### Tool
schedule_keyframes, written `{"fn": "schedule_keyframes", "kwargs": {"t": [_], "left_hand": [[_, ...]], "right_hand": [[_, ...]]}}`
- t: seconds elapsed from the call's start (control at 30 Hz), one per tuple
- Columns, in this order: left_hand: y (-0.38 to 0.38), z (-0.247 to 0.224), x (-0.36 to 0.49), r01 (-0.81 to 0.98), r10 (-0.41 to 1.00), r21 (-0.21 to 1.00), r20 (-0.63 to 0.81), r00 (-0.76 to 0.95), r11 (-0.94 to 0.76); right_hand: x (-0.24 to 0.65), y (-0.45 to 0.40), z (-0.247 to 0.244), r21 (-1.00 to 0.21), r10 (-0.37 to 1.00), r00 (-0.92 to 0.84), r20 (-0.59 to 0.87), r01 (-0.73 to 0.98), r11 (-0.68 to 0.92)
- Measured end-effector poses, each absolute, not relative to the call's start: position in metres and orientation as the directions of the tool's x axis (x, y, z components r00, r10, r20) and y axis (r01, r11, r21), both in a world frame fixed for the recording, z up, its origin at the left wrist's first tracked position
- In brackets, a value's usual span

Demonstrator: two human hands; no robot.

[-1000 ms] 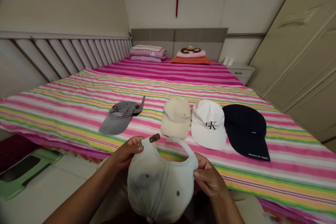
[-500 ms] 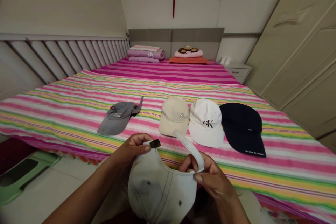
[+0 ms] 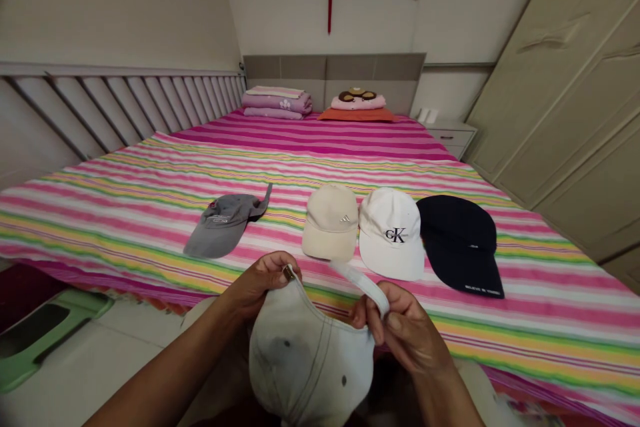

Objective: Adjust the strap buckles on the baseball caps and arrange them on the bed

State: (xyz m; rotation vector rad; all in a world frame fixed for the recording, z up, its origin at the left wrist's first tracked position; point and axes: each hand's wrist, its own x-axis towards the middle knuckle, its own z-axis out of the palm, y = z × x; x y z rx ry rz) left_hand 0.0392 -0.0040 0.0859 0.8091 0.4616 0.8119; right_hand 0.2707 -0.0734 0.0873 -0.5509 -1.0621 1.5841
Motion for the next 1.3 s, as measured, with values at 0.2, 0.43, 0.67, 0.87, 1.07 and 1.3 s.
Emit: {"fn": "schedule_keyframes", "kwargs": {"t": [0.2, 0.43, 0.67, 0.87, 1.07, 1.3], "left_hand": [[-0.004, 0.092, 0.043, -0.398, 0.774, 0.808, -0.108, 0.624, 0.434], [-0.006, 0.097, 0.05, -0.137, 0.872, 0.987, -0.007, 0.49, 0.085], [-0.005, 0.1, 0.044, 0.183, 0.805, 0.84, 0.392, 0.446, -0.51], [-0.005, 0.1, 0.036, 0.275, 0.76, 0.749, 0.435, 0.482, -0.603], [-0.01, 0.101, 0.036, 0.229, 0.829, 0.823, 0.423, 0.365, -0.521], [-0.017, 0.094, 0.04, 0.08, 0.852, 0.917, 0.328, 0.407, -0.391]], "right_hand": [[0.272, -0.07, 0.097, -0.849, 0.945, -0.285, 0.162, -0.528, -0.014], [0.269, -0.063, 0.107, -0.853, 0.967, -0.231, 0.106, -0.521, -0.031], [0.26, -0.061, 0.111, -0.849, 0.983, -0.166, 0.083, -0.527, -0.017], [0.259, -0.064, 0.109, -0.84, 0.976, -0.206, 0.076, -0.54, -0.049], [0.265, -0.068, 0.113, -0.925, 0.92, -0.391, -0.001, -0.348, -0.149], [0.259, -0.066, 0.127, -0.959, 0.915, -0.396, -0.074, -0.222, -0.174]]}}
